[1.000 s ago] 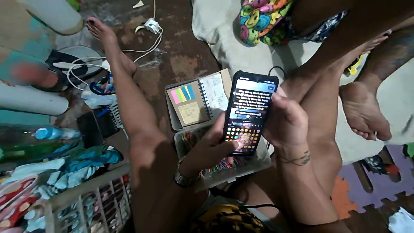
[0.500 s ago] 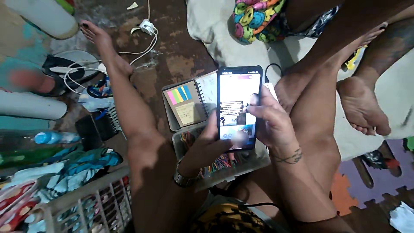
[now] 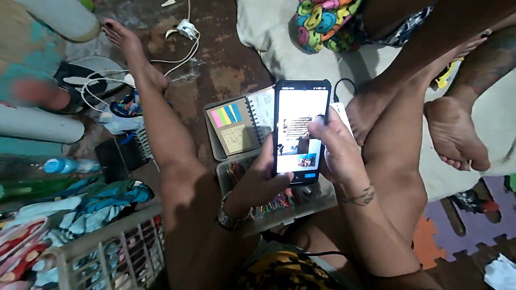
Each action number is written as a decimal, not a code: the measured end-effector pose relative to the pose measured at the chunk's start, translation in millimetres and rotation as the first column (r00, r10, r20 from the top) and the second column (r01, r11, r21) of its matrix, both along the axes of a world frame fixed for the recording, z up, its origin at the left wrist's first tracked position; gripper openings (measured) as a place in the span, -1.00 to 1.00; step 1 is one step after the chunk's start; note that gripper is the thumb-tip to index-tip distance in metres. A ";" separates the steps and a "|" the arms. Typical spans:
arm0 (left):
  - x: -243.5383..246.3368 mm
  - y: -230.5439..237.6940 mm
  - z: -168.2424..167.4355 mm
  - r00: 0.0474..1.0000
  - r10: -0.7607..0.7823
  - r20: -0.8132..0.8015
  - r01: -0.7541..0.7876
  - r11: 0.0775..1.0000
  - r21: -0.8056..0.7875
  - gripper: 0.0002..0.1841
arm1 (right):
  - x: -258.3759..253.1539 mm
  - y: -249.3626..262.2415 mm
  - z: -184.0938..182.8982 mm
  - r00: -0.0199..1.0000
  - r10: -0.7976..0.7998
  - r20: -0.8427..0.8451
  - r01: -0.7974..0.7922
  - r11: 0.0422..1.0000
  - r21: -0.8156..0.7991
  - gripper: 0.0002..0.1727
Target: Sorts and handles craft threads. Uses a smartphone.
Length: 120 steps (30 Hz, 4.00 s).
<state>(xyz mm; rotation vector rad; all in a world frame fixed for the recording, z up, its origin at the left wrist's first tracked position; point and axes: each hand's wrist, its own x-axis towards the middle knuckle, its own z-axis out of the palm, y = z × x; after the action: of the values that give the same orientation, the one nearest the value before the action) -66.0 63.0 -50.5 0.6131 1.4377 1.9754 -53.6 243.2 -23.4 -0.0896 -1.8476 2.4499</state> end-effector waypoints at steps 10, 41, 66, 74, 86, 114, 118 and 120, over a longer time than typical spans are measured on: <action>-1.2 3.9 -0.1 0.999 0.006 -0.048 -0.005 1.000 0.016 -0.38 | 0.7 2.9 -2.5 0.999 0.013 -0.042 -0.011 0.999 0.039 -0.51; -1.0 2.5 2.0 1.000 -0.010 -0.029 0.011 1.000 0.021 -0.32 | 1.2 3.3 -2.8 0.997 0.035 -0.062 -0.032 0.998 0.054 -0.31; -1.2 1.9 -0.7 0.998 -0.026 -0.053 0.029 0.998 0.048 -0.32 | 1.9 2.7 -2.1 0.998 0.030 -0.062 -0.025 0.997 0.069 -0.31; -0.6 1.7 -1.0 0.999 -0.017 -0.048 0.019 0.999 0.042 -0.31 | 1.9 4.7 -2.4 0.995 0.060 -0.082 -0.057 0.997 0.044 -0.36; 1.8 1.0 -2.4 0.995 0.039 0.093 -0.047 0.995 0.086 -0.34 | 1.2 6.6 -5.3 0.978 0.155 -0.142 -0.179 0.968 -0.177 -0.36; -10.1 -10.2 -20.2 0.981 0.160 0.111 -0.173 0.977 0.123 -0.06 | 3.2 -0.3 -14.7 0.931 0.349 -0.105 -0.364 0.907 -0.213 -0.12; -11.3 -12.3 -21.0 0.978 0.164 0.132 -0.182 0.974 0.139 -0.04 | 3.2 -2.7 -15.1 0.922 0.373 -0.102 -0.386 0.891 -0.240 -0.13; -11.1 -13.1 -20.8 0.979 0.152 0.137 -0.173 0.972 0.159 -0.05 | 3.3 -3.8 -14.6 0.921 0.375 -0.102 -0.389 0.887 -0.250 -0.17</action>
<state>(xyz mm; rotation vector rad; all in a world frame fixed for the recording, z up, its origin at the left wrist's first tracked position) -77.1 50.0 -71.4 0.4469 1.2882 2.2407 -50.3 239.4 -38.0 0.3567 -1.6306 2.9198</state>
